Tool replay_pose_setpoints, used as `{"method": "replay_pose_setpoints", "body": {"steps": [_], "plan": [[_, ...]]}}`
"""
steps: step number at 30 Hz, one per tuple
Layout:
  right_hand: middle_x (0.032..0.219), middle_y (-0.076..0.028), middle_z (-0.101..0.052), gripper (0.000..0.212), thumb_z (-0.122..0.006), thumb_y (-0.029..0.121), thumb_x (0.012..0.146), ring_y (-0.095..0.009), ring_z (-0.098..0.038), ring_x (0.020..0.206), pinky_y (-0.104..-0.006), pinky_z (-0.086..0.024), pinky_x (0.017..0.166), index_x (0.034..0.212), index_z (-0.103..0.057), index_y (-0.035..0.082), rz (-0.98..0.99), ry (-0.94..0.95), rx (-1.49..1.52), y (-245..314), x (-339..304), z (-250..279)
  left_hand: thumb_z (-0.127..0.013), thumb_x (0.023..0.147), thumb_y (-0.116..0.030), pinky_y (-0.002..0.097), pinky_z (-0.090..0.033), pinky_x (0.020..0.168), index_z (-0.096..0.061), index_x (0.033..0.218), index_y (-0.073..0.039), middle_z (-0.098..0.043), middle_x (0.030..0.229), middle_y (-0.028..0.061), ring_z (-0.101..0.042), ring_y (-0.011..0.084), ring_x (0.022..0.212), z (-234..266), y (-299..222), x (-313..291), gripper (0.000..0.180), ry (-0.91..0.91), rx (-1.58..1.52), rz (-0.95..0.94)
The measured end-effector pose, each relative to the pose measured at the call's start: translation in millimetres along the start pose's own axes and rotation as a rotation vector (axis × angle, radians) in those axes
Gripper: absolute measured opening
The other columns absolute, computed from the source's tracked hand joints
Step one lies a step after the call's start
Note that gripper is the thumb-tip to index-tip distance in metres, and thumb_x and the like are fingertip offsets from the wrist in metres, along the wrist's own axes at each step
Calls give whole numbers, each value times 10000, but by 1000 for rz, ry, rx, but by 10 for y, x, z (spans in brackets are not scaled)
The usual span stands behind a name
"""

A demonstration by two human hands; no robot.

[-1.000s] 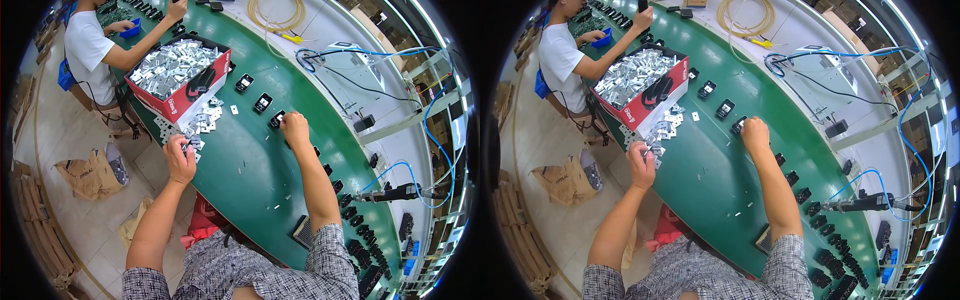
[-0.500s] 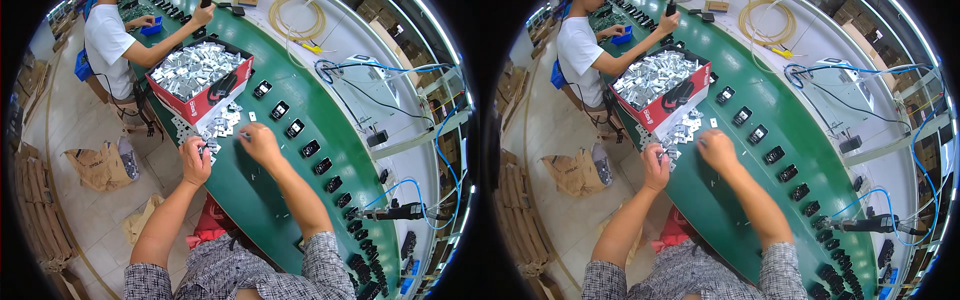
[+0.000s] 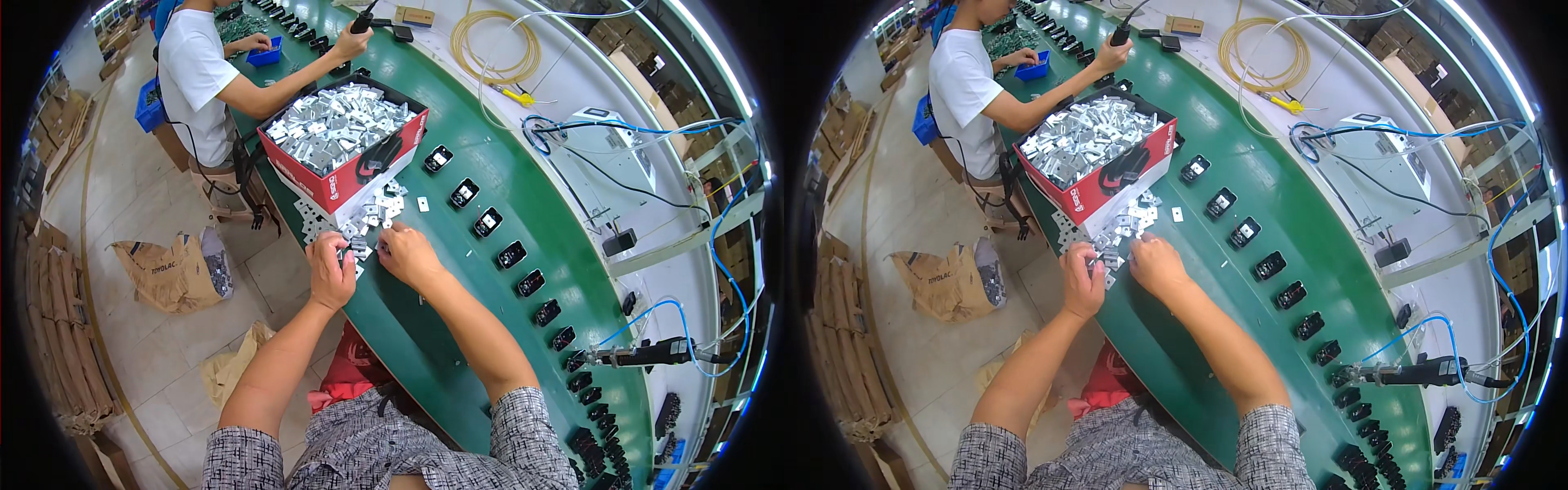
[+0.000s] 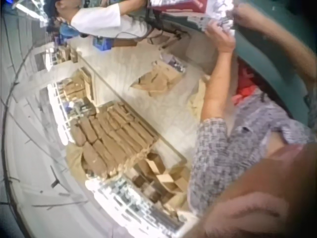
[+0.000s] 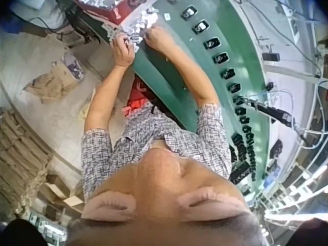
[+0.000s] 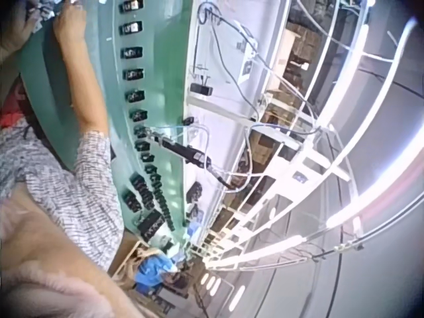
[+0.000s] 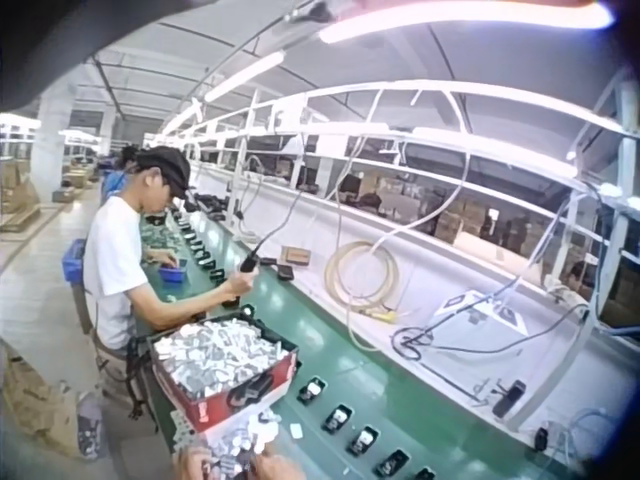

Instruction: Secure screws into electronic components using an electric screwdriver on a production assembly line.

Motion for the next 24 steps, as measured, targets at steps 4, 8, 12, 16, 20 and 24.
{"method": "replay_pose_setpoints", "body": {"steps": [4,8,12,16,20,24], "plan": [[902,-134,-657,105,-704,83,821,-357,-649,773,-424,-541,717,913,-674,44,37,29,-42,21,-33,-8,-575,847,-68,387,-357,918,-509,1120,-65,-587,1100,117,-540,286,965,-26,-14,8,281,-3,-2,-14],[904,-132,-651,117,-710,78,813,-344,-643,761,-411,-543,709,922,-692,40,40,35,13,46,-142,98,-576,844,-64,385,-354,920,-510,1122,-65,-587,1100,112,-537,281,962,-21,-3,-31,285,-1,1,-15],[911,-122,-654,130,-719,72,805,-326,-637,760,-399,-545,707,931,-713,42,-72,95,229,-60,-367,453,-575,843,-58,383,-349,925,-510,1123,-64,-589,1103,110,-534,276,960,-12,14,-2,287,10,3,-3],[924,-92,-664,145,-728,59,788,-293,-635,770,-372,-543,712,933,-734,56,-41,-34,160,-234,-701,471,-569,848,-53,383,-344,927,-509,1126,-65,-589,1111,109,-532,273,959,21,-11,2,284,2,-23,-1],[937,-73,-676,147,-726,50,784,-280,-643,788,-360,-544,726,931,-732,59,34,-68,73,-314,-735,349,-561,856,-54,384,-342,947,-508,1128,-67,-587,1122,111,-533,276,975,-38,-35,-5,277,30,-26,18],[948,-63,-686,151,-727,37,780,-269,-649,799,-349,-543,736,929,-732,62,32,-104,5,-309,-744,411,-557,862,-57,385,-340,970,-506,1131,-68,-585,1132,113,-535,280,993,-34,-1,-11,274,40,-13,7]]}}
Point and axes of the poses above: each hand's wrist, its own x-axis towards the middle knuckle, its own z-axis out of the back of the hand, y = z × x, the point moved 2 cm from there along x, towards the middle knuckle
